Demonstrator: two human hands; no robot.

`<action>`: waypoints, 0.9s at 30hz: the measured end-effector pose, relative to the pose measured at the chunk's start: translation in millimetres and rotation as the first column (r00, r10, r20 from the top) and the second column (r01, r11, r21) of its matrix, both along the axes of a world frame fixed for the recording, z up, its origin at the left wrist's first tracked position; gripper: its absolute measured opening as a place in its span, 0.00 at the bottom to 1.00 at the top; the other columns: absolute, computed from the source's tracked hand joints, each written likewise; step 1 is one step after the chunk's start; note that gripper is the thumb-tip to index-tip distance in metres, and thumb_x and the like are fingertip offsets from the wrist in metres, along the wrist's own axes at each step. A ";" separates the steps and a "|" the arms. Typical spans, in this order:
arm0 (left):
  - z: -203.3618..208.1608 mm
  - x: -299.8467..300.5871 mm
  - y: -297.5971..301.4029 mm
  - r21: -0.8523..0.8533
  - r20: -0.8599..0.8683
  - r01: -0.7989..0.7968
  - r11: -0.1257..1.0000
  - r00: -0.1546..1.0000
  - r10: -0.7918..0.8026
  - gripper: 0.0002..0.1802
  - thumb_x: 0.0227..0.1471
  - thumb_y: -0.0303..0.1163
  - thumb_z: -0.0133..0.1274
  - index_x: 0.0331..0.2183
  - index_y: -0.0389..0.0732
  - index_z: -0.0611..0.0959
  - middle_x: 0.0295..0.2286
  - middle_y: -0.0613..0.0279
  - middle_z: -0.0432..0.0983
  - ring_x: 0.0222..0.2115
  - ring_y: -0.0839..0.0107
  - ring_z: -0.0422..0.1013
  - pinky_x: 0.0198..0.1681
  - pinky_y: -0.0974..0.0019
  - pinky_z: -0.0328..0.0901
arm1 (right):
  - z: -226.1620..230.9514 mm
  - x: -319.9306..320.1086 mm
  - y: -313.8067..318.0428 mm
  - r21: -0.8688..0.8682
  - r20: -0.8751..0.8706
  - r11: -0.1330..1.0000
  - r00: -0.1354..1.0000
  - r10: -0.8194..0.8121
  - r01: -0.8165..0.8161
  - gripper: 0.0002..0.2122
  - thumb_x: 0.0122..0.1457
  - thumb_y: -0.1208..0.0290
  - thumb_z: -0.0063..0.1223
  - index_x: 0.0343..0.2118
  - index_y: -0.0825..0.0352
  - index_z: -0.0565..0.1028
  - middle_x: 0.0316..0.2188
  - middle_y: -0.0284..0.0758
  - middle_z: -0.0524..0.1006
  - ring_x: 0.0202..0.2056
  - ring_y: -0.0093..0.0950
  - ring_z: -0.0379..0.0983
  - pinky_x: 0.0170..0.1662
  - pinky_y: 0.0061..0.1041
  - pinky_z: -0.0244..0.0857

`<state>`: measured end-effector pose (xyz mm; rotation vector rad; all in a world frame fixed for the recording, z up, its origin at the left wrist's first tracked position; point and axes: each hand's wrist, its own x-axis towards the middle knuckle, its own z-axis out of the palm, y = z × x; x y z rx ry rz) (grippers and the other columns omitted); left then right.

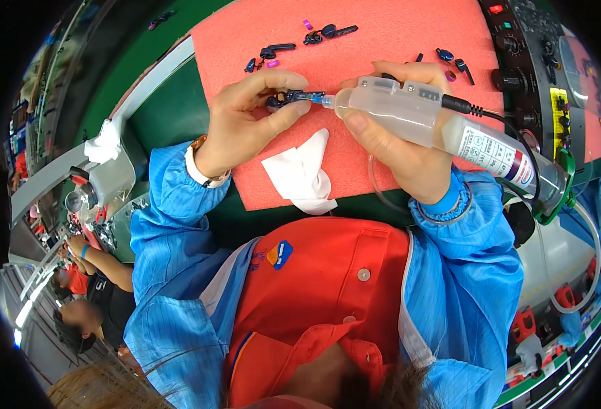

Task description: Applying liquid sealant to electronic connectors using a precision dispenser tool on an assembly line.

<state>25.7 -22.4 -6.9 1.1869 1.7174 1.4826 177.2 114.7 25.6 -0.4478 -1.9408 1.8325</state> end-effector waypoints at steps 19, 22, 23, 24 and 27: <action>3.5 -1.1 -0.1 -0.008 -0.050 0.025 1.000 0.998 -0.025 0.12 0.39 0.23 0.56 0.31 0.36 0.77 0.22 0.64 0.72 0.22 0.82 0.67 0.22 0.80 0.62 | -0.7 -2.5 -4.7 -0.017 0.046 1.000 0.999 -0.022 0.022 0.20 0.47 0.74 0.54 0.42 0.73 0.62 0.35 0.42 0.71 0.35 0.27 0.71 0.38 0.21 0.65; 3.3 -0.7 0.1 -0.006 -0.049 0.024 1.000 0.999 -0.024 0.12 0.39 0.24 0.56 0.31 0.36 0.77 0.23 0.64 0.72 0.22 0.82 0.67 0.22 0.80 0.62 | -0.3 -3.4 -5.5 -0.023 0.026 0.999 0.999 -0.026 0.027 0.20 0.47 0.75 0.54 0.42 0.73 0.62 0.35 0.42 0.71 0.35 0.26 0.71 0.37 0.21 0.65; 3.2 -0.5 0.4 0.001 -0.042 0.018 1.000 0.999 -0.018 0.12 0.39 0.24 0.57 0.31 0.36 0.77 0.23 0.64 0.73 0.22 0.82 0.68 0.22 0.80 0.62 | -0.4 -3.5 -5.4 -0.027 0.016 0.999 0.999 -0.028 0.028 0.20 0.47 0.75 0.54 0.42 0.73 0.62 0.35 0.41 0.71 0.34 0.26 0.71 0.37 0.20 0.65; 3.3 -0.3 0.7 0.009 -0.036 0.012 1.000 0.999 -0.012 0.12 0.38 0.24 0.57 0.31 0.36 0.77 0.23 0.64 0.73 0.22 0.82 0.68 0.22 0.80 0.63 | -0.7 -3.2 -5.1 -0.027 0.016 0.999 0.999 -0.032 0.032 0.20 0.47 0.75 0.54 0.42 0.73 0.62 0.35 0.41 0.71 0.34 0.26 0.71 0.37 0.20 0.65; 7.6 -2.0 -0.7 -0.063 -0.019 0.047 0.997 0.999 -0.048 0.13 0.39 0.21 0.57 0.33 0.34 0.77 0.27 0.62 0.74 0.26 0.79 0.69 0.28 0.78 0.65 | -1.4 -2.1 -4.2 -0.025 0.023 0.999 0.999 -0.029 0.029 0.19 0.47 0.75 0.54 0.42 0.73 0.62 0.36 0.40 0.70 0.35 0.25 0.70 0.37 0.20 0.65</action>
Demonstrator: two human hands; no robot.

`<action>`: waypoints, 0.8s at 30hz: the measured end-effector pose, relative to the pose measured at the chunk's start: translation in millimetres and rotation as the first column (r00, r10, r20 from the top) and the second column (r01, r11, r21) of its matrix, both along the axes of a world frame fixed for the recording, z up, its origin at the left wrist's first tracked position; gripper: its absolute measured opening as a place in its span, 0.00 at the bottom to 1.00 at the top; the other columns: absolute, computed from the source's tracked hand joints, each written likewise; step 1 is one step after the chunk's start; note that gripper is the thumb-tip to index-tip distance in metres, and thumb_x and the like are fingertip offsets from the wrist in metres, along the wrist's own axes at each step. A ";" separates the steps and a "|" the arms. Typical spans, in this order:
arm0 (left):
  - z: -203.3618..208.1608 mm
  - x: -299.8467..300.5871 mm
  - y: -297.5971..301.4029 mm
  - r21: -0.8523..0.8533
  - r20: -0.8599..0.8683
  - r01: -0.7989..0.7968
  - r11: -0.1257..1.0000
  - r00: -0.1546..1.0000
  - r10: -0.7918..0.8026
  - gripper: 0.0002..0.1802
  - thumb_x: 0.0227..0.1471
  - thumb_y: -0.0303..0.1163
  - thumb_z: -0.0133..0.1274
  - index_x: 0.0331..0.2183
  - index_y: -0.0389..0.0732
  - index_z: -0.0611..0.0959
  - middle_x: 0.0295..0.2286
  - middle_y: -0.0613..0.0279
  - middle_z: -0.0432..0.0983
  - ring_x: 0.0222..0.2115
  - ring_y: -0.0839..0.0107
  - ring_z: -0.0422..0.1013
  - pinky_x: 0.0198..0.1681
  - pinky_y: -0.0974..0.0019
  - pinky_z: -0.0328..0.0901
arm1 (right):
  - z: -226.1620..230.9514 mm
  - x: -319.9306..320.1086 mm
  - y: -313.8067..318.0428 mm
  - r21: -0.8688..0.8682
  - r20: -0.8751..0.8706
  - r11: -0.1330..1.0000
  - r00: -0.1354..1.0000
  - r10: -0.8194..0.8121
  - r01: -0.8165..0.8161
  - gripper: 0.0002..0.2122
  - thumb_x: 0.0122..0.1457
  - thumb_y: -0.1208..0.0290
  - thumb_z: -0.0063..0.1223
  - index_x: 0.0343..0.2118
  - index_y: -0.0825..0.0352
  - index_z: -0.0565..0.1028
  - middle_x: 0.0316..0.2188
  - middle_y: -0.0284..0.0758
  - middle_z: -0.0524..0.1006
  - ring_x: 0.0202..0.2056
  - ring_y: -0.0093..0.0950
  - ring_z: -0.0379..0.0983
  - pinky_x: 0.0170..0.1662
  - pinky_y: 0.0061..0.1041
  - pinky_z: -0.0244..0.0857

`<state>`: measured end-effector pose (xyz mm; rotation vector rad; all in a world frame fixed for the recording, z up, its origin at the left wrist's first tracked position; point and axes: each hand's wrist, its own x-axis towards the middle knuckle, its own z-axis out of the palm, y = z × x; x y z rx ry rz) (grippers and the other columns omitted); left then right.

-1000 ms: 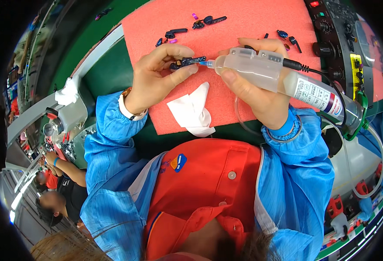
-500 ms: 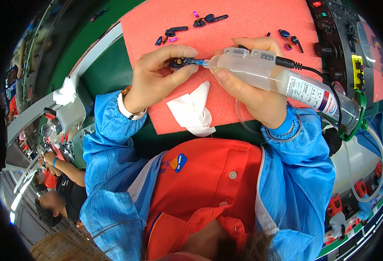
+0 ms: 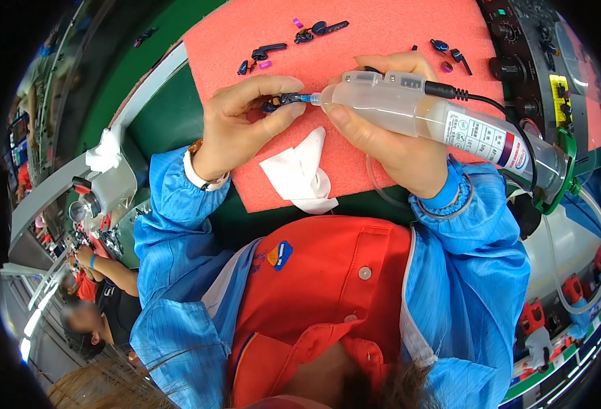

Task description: Applying liquid sealant to electronic connectors using a precision dispenser tool on an assembly line.

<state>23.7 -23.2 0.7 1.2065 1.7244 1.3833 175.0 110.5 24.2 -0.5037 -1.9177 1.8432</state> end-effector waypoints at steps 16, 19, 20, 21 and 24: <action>2.8 0.2 -0.6 -0.043 0.012 0.018 0.999 1.000 -0.017 0.13 0.39 0.19 0.56 0.32 0.32 0.77 0.28 0.61 0.75 0.29 0.78 0.70 0.32 0.76 0.66 | 3.5 3.0 0.7 0.074 -0.001 0.997 1.000 0.015 -0.015 0.18 0.47 0.76 0.54 0.40 0.72 0.63 0.34 0.41 0.71 0.37 0.29 0.71 0.42 0.25 0.65; -0.5 0.9 0.0 -0.009 0.003 0.008 1.000 1.000 -0.008 0.12 0.38 0.20 0.57 0.31 0.33 0.77 0.27 0.61 0.75 0.27 0.78 0.70 0.29 0.77 0.66 | 3.0 4.3 2.3 0.090 0.005 0.996 1.000 0.008 -0.009 0.17 0.47 0.77 0.54 0.40 0.72 0.63 0.34 0.41 0.71 0.38 0.29 0.71 0.41 0.25 0.65; -2.2 1.1 0.5 0.019 -0.013 -0.003 1.000 1.000 0.004 0.11 0.38 0.21 0.57 0.31 0.34 0.78 0.26 0.62 0.74 0.25 0.79 0.70 0.26 0.79 0.65 | 2.8 4.5 2.7 0.099 0.008 0.995 1.000 0.006 -0.006 0.17 0.47 0.77 0.54 0.40 0.72 0.64 0.34 0.41 0.71 0.38 0.30 0.71 0.41 0.25 0.65; -3.2 1.4 0.8 0.047 -0.029 -0.014 0.999 0.999 0.015 0.11 0.38 0.22 0.57 0.30 0.34 0.78 0.24 0.62 0.74 0.23 0.80 0.70 0.23 0.80 0.64 | 3.0 4.6 3.1 0.098 0.008 0.995 1.000 0.004 -0.004 0.17 0.47 0.77 0.54 0.40 0.72 0.64 0.34 0.41 0.71 0.38 0.30 0.71 0.41 0.25 0.65; -4.2 1.8 0.6 0.050 -0.021 -0.020 0.999 1.000 0.021 0.11 0.38 0.23 0.57 0.30 0.34 0.78 0.25 0.62 0.74 0.24 0.80 0.70 0.23 0.80 0.64 | 3.4 4.6 3.9 0.139 0.001 0.990 1.000 0.004 -0.004 0.17 0.47 0.77 0.54 0.40 0.72 0.63 0.34 0.41 0.71 0.36 0.30 0.71 0.40 0.25 0.66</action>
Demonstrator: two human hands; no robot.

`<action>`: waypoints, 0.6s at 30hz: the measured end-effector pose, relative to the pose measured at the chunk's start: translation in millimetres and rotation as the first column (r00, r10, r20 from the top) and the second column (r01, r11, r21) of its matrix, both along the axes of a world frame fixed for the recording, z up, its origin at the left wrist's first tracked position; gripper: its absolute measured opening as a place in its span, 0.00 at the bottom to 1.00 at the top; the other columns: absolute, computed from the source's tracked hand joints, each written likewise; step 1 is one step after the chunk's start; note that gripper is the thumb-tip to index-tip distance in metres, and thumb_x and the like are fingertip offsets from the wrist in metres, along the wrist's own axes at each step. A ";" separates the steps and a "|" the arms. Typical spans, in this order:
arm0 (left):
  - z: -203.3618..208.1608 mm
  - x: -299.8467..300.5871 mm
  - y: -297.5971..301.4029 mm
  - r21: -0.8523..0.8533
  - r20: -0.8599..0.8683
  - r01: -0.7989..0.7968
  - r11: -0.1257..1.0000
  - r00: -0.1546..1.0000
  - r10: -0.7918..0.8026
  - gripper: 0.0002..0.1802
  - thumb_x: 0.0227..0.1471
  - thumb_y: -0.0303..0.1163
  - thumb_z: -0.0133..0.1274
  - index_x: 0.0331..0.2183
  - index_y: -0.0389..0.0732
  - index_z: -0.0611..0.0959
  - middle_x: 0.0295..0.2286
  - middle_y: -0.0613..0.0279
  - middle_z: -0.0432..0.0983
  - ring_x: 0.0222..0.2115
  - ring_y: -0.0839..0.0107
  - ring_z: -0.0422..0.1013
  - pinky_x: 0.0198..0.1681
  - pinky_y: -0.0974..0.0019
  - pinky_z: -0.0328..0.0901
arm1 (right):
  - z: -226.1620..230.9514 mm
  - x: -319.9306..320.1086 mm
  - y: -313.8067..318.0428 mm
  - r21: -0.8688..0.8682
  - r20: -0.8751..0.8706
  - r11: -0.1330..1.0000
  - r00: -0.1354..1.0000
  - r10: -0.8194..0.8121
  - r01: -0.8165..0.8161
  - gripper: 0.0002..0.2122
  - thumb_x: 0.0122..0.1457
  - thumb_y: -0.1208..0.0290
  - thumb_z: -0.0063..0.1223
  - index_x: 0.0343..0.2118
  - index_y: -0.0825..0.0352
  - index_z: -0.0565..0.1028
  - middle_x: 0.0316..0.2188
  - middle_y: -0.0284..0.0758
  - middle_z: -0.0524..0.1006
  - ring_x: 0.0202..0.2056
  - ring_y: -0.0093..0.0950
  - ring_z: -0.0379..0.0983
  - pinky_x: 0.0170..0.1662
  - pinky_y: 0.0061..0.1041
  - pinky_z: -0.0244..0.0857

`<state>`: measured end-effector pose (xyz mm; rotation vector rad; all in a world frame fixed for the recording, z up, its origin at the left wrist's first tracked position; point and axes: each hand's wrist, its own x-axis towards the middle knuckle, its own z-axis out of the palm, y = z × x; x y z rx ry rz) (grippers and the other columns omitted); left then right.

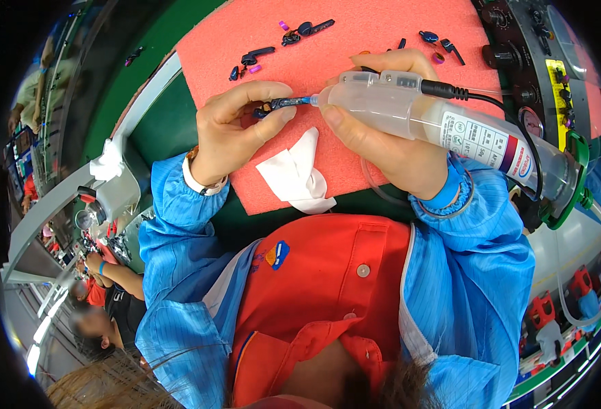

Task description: Applying liquid sealant to electronic connectors using a precision dispenser tool on an assembly line.

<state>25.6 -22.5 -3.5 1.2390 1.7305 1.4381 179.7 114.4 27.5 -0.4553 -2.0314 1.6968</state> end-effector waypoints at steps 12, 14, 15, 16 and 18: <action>0.9 -0.5 -0.8 -0.017 0.015 -0.009 1.000 1.000 0.010 0.11 0.38 0.23 0.58 0.30 0.35 0.78 0.25 0.63 0.74 0.24 0.80 0.70 0.24 0.80 0.64 | -1.9 1.3 5.7 0.163 0.002 0.986 1.000 -0.019 0.019 0.18 0.46 0.77 0.55 0.40 0.73 0.64 0.33 0.39 0.71 0.35 0.30 0.72 0.39 0.25 0.67; 1.2 -0.3 -0.7 -0.019 0.019 -0.009 1.000 1.000 0.010 0.11 0.38 0.23 0.58 0.30 0.35 0.78 0.25 0.63 0.74 0.24 0.80 0.70 0.24 0.80 0.64 | -2.0 2.1 6.6 0.163 0.003 0.986 1.000 -0.018 0.017 0.18 0.46 0.77 0.55 0.40 0.73 0.64 0.33 0.39 0.71 0.35 0.30 0.72 0.39 0.24 0.67; 1.2 -0.2 -0.8 -0.023 0.026 -0.012 1.000 1.000 0.013 0.11 0.38 0.23 0.58 0.30 0.35 0.78 0.25 0.64 0.74 0.24 0.80 0.70 0.24 0.80 0.64 | -2.2 2.4 7.0 0.163 0.005 0.987 1.000 -0.015 0.014 0.18 0.46 0.77 0.55 0.40 0.73 0.64 0.33 0.40 0.71 0.35 0.30 0.72 0.39 0.24 0.67; 1.2 -0.2 -0.9 -0.026 0.032 -0.015 1.000 0.999 0.016 0.11 0.38 0.23 0.58 0.30 0.35 0.78 0.24 0.64 0.74 0.24 0.80 0.70 0.24 0.80 0.64 | -2.3 2.6 7.3 0.162 0.008 0.987 1.000 -0.013 0.012 0.18 0.46 0.77 0.55 0.40 0.73 0.64 0.33 0.40 0.71 0.35 0.30 0.72 0.39 0.24 0.66; 0.6 -0.2 -1.4 -0.029 0.039 -0.016 0.999 0.999 0.018 0.11 0.38 0.23 0.58 0.30 0.35 0.78 0.24 0.64 0.74 0.24 0.80 0.70 0.24 0.80 0.64 | -2.0 2.7 6.1 0.132 0.004 0.991 1.000 -0.018 0.018 0.18 0.46 0.77 0.55 0.40 0.73 0.64 0.33 0.40 0.70 0.35 0.29 0.72 0.39 0.24 0.66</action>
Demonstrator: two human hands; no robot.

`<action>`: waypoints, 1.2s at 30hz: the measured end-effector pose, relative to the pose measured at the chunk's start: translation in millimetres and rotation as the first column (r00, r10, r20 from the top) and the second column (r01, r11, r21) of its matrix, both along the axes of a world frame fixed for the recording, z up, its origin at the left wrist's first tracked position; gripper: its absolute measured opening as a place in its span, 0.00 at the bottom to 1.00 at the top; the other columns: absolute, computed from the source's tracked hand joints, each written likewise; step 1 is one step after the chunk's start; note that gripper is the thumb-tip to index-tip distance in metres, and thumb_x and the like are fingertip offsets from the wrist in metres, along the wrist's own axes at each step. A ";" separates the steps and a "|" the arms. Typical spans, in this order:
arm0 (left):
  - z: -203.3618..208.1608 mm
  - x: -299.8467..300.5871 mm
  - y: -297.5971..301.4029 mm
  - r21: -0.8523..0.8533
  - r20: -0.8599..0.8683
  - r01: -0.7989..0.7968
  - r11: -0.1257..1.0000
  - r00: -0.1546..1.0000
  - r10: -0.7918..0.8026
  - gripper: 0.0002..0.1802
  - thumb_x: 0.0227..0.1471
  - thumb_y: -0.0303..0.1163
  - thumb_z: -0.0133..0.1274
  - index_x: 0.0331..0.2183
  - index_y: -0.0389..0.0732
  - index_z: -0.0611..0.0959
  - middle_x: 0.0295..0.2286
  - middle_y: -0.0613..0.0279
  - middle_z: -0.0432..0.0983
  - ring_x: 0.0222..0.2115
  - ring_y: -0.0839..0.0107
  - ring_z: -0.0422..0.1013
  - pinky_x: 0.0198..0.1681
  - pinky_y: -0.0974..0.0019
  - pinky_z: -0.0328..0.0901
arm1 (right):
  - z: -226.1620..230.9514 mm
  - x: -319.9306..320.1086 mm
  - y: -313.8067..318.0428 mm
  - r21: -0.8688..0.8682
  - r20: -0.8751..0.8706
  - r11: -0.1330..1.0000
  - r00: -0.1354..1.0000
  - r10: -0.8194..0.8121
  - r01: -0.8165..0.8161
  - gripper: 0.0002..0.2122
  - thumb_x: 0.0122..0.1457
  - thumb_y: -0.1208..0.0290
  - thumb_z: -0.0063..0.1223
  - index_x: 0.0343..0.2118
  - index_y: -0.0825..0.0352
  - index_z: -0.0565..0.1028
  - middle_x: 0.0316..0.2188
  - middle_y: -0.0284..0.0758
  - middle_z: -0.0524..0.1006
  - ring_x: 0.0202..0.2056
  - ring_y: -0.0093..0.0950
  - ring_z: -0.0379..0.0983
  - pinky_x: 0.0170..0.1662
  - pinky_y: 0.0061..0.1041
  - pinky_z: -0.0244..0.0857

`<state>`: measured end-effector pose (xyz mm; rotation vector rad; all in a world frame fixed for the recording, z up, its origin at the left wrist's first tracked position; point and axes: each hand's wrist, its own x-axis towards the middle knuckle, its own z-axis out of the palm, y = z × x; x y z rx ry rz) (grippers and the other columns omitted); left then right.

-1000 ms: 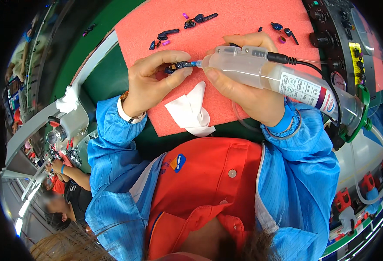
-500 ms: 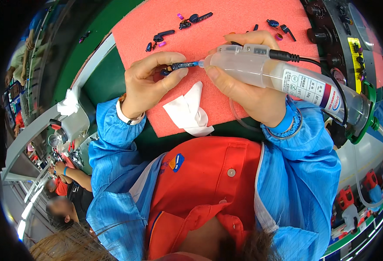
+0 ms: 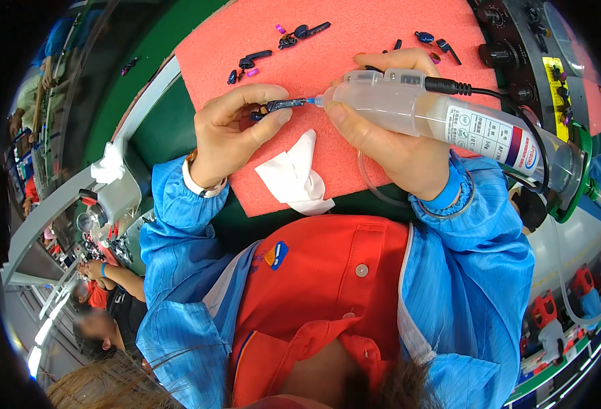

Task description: Applying liquid sealant to electronic connectors using a precision dispenser tool on an assembly line.

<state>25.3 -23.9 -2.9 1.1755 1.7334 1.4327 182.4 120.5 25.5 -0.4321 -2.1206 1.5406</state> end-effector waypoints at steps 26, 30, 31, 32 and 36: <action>-2.5 1.8 3.5 0.149 -0.336 0.006 0.989 0.941 0.045 0.09 0.34 0.21 0.57 0.24 0.35 0.75 0.18 0.60 0.70 0.18 0.71 0.69 0.19 0.74 0.63 | 7.3 -2.0 -10.5 -0.027 0.027 0.999 0.999 -0.026 0.027 0.18 0.45 0.78 0.55 0.39 0.71 0.61 0.32 0.41 0.72 0.35 0.28 0.71 0.40 0.26 0.65; -2.3 1.4 4.0 0.169 -0.364 0.016 0.986 0.930 0.047 0.09 0.34 0.21 0.57 0.24 0.35 0.75 0.18 0.60 0.70 0.17 0.71 0.68 0.19 0.73 0.62 | 6.5 -0.2 -9.7 -0.025 0.034 0.999 0.999 -0.020 0.021 0.18 0.45 0.78 0.55 0.38 0.71 0.61 0.32 0.41 0.72 0.35 0.28 0.71 0.40 0.26 0.65; -2.2 1.2 4.1 0.176 -0.369 0.020 0.984 0.928 0.047 0.09 0.34 0.22 0.57 0.24 0.35 0.75 0.18 0.60 0.70 0.17 0.71 0.68 0.18 0.73 0.62 | 7.4 -0.3 -9.8 -0.024 0.033 1.000 0.999 -0.018 0.019 0.18 0.45 0.78 0.55 0.38 0.71 0.61 0.32 0.41 0.72 0.35 0.28 0.71 0.40 0.26 0.65; -2.0 0.9 4.0 0.178 -0.370 0.019 0.984 0.928 0.049 0.09 0.34 0.22 0.57 0.24 0.35 0.75 0.18 0.60 0.70 0.17 0.71 0.68 0.18 0.73 0.62 | 8.6 -0.1 -10.1 -0.025 0.044 0.999 0.999 -0.020 0.021 0.18 0.45 0.78 0.55 0.38 0.71 0.61 0.32 0.41 0.72 0.35 0.28 0.71 0.40 0.25 0.65; -2.0 0.6 2.6 0.153 -0.343 0.017 0.988 0.938 0.037 0.09 0.35 0.22 0.57 0.25 0.35 0.76 0.18 0.60 0.70 0.17 0.72 0.68 0.19 0.74 0.62 | 8.4 -0.2 -10.6 -0.047 0.053 0.999 0.998 -0.023 0.026 0.18 0.46 0.78 0.55 0.39 0.71 0.61 0.32 0.41 0.72 0.35 0.28 0.72 0.39 0.25 0.65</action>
